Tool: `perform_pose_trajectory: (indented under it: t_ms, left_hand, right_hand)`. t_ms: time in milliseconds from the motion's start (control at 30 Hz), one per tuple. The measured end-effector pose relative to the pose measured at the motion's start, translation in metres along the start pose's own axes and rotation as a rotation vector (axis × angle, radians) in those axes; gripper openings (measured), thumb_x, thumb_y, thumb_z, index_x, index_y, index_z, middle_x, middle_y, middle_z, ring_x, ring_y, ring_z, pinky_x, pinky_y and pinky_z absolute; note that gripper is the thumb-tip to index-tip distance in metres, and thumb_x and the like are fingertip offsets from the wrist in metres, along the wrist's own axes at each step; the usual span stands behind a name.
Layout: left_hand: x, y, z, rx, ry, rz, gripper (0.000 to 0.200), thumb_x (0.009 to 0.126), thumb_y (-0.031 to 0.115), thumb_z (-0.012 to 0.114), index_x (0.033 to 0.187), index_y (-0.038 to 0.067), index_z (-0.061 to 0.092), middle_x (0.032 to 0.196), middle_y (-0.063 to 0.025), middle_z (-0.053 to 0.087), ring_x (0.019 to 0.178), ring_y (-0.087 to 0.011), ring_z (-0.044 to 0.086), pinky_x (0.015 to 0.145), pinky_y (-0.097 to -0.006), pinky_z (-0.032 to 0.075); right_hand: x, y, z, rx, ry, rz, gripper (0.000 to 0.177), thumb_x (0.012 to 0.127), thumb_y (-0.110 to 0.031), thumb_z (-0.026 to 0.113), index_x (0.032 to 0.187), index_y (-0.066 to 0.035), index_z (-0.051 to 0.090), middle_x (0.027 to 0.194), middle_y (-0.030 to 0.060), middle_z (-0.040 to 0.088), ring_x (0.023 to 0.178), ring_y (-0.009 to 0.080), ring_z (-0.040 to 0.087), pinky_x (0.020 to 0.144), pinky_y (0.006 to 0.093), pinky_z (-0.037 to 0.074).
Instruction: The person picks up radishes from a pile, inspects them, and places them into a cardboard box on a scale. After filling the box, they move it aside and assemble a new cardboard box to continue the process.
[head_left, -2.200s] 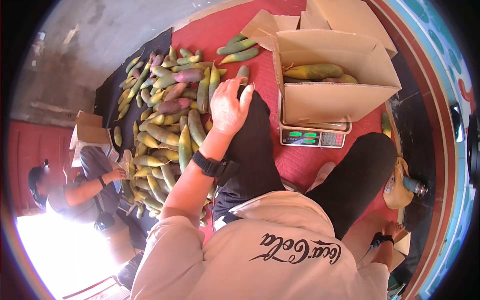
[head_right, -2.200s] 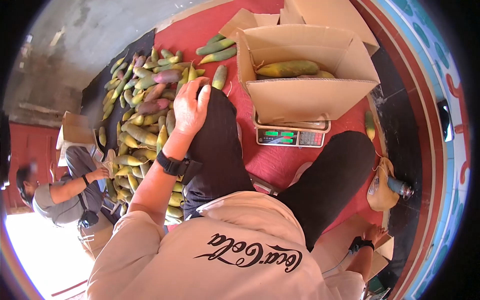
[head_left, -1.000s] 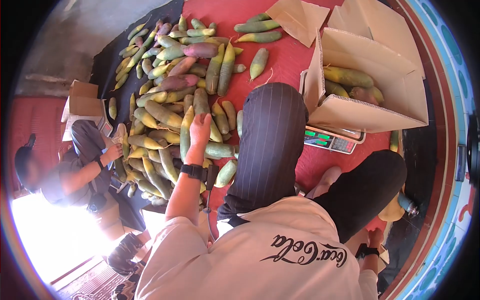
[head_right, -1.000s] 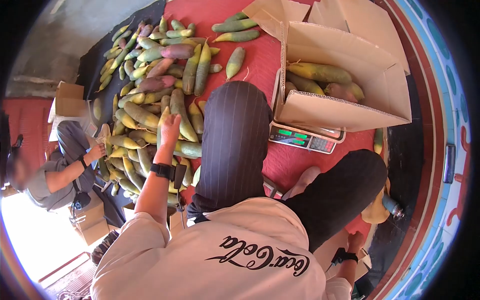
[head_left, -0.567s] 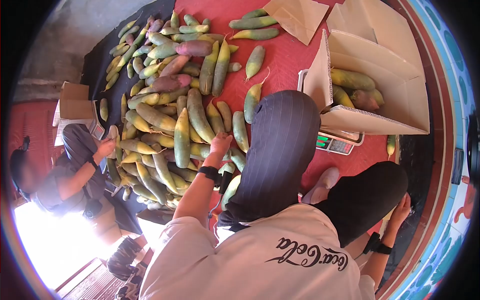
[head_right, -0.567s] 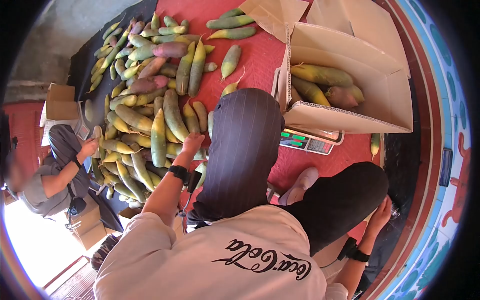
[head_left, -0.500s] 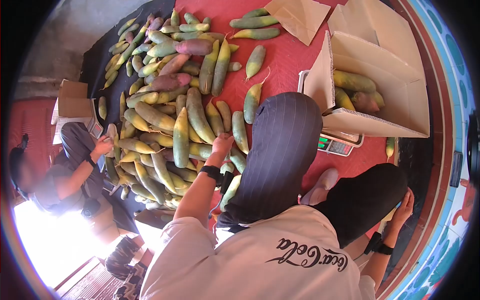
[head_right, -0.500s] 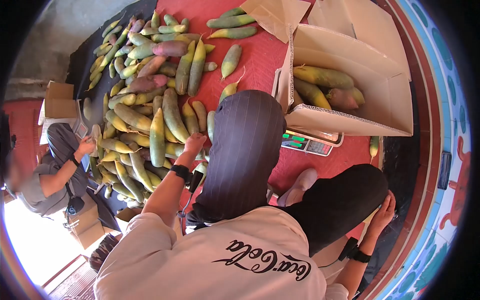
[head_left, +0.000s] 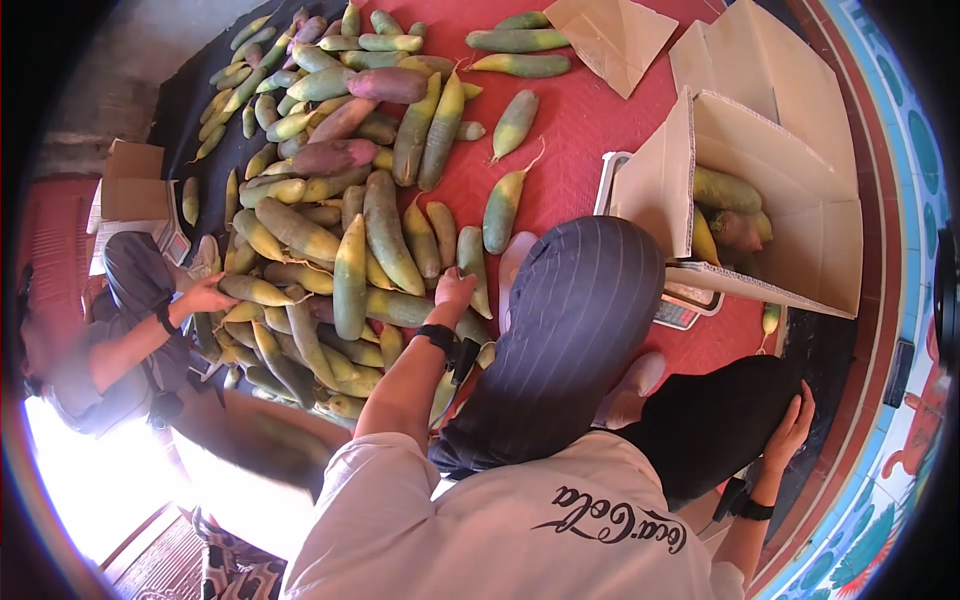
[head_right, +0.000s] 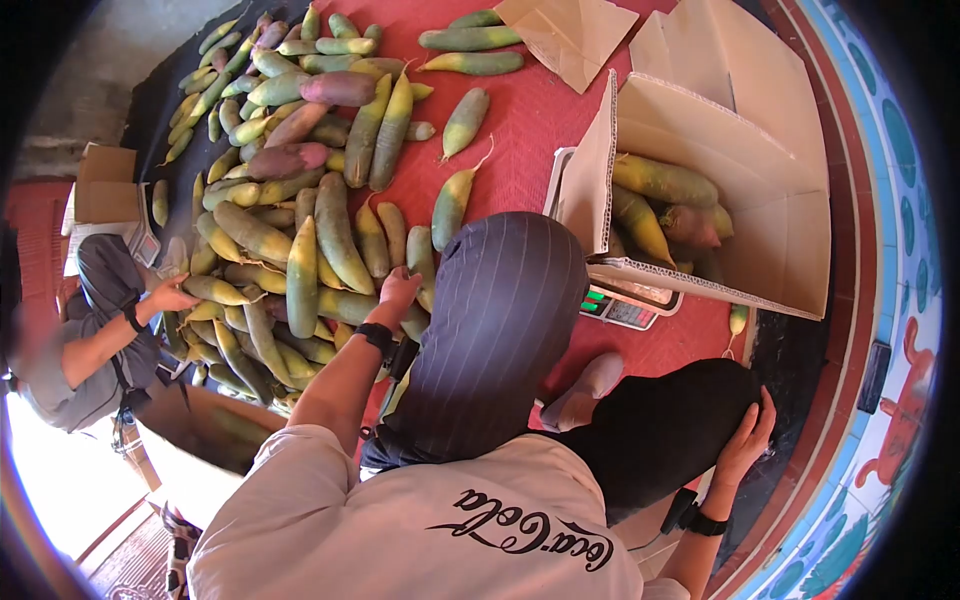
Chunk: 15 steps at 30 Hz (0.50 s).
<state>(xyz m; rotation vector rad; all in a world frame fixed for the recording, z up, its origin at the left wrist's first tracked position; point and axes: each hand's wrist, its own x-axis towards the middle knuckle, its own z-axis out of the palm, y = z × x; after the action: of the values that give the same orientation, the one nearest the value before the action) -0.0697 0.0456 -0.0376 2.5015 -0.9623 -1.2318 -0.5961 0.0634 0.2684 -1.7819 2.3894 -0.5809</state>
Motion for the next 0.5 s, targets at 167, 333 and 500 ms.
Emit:
perform_pose_trajectory:
  t_ms: [167,333,500]
  left_hand:
    - [0.008,0.004,0.012,-0.007,0.007,-0.032,0.064,0.076,0.037,0.059,0.125,-0.001,0.044,0.122,-0.0233,0.050,0.115,-0.0341,0.047,0.096,-0.0378,0.039]
    - [0.005,0.016,0.012,0.057,-0.035,-0.048,0.069,0.077,0.037,0.059,0.129,-0.002,0.038,0.129,-0.0240,0.044,0.119,-0.0351,0.043,0.099,-0.0381,0.037]
    - [0.002,0.019,-0.004,0.042,-0.103,0.019,0.065,0.077,0.035,0.058,0.128,-0.001,0.040,0.129,-0.0240,0.043,0.119,-0.0346,0.043,0.099,-0.0385,0.036]
  right_hand:
    - [0.002,-0.003,0.000,-0.035,-0.008,-0.024,0.034,0.094,-0.022,0.040,0.117,0.000,0.052,0.116,0.0178,0.055,0.108,0.0313,0.052,0.095,0.0354,0.037]
    - [0.003,-0.004,0.001,-0.058,-0.011,-0.028,0.035,0.094,-0.023,0.039,0.117,0.000,0.052,0.116,0.0181,0.055,0.108,0.0317,0.052,0.095,0.0355,0.037]
    - [0.002,-0.005,0.003,-0.056,0.004,-0.037,0.036,0.095,-0.025,0.038,0.116,0.000,0.052,0.116,0.0173,0.055,0.109,0.0311,0.051,0.095,0.0351,0.036]
